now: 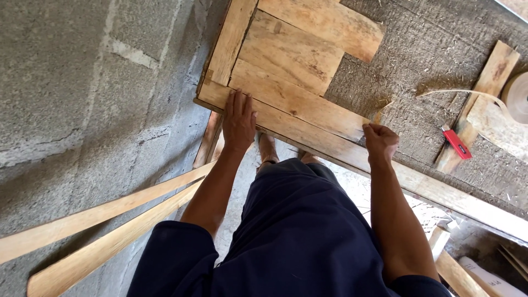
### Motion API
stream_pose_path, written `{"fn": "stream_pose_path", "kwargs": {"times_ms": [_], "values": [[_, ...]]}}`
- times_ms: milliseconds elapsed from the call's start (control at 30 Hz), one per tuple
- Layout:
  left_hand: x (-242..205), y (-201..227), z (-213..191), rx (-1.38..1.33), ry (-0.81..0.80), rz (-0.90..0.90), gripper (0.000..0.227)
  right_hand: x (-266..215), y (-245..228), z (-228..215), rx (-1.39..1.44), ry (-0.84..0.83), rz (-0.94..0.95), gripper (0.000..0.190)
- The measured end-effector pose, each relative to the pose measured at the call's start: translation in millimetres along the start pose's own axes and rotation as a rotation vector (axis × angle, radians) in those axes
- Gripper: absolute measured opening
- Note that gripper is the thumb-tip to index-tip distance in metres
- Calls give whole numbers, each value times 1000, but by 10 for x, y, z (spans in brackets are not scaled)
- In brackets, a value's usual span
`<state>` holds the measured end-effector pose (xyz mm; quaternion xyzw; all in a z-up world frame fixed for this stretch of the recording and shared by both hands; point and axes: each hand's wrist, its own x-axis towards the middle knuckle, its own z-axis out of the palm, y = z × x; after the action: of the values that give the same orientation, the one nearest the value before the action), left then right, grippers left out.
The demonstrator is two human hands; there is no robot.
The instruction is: Assembling a wooden panel by cutting and fitting wooden slats into a frame on a workbench.
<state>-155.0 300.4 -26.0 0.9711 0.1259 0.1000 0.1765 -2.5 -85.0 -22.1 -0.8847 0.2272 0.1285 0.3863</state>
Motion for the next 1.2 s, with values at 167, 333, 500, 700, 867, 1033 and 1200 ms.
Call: {"fn": "stream_pose_path", "kwargs": {"times_ms": [167,333,500,700,867,1033,1200], "values": [[0,-12,47,-19,23,4,57,18,1,21,3,17,24,19],[25,5,9,-30,-2,-10,57,27,-3,32,-15,26,29,19],[43,6,-4,-34,-10,-10,56,5,-9,31,-30,36,49,20],[53,3,18,-36,9,-8,57,131,160,19,37,-14,12,21],[70,8,10,-26,-4,-15,58,26,-24,-45,61,-77,70,18],[115,18,-5,-57,-10,-40,58,67,36,-5,84,-97,46,19],[259,200,-166,-23,-111,-168,53,52,15,-19,42,-99,77,19]]}}
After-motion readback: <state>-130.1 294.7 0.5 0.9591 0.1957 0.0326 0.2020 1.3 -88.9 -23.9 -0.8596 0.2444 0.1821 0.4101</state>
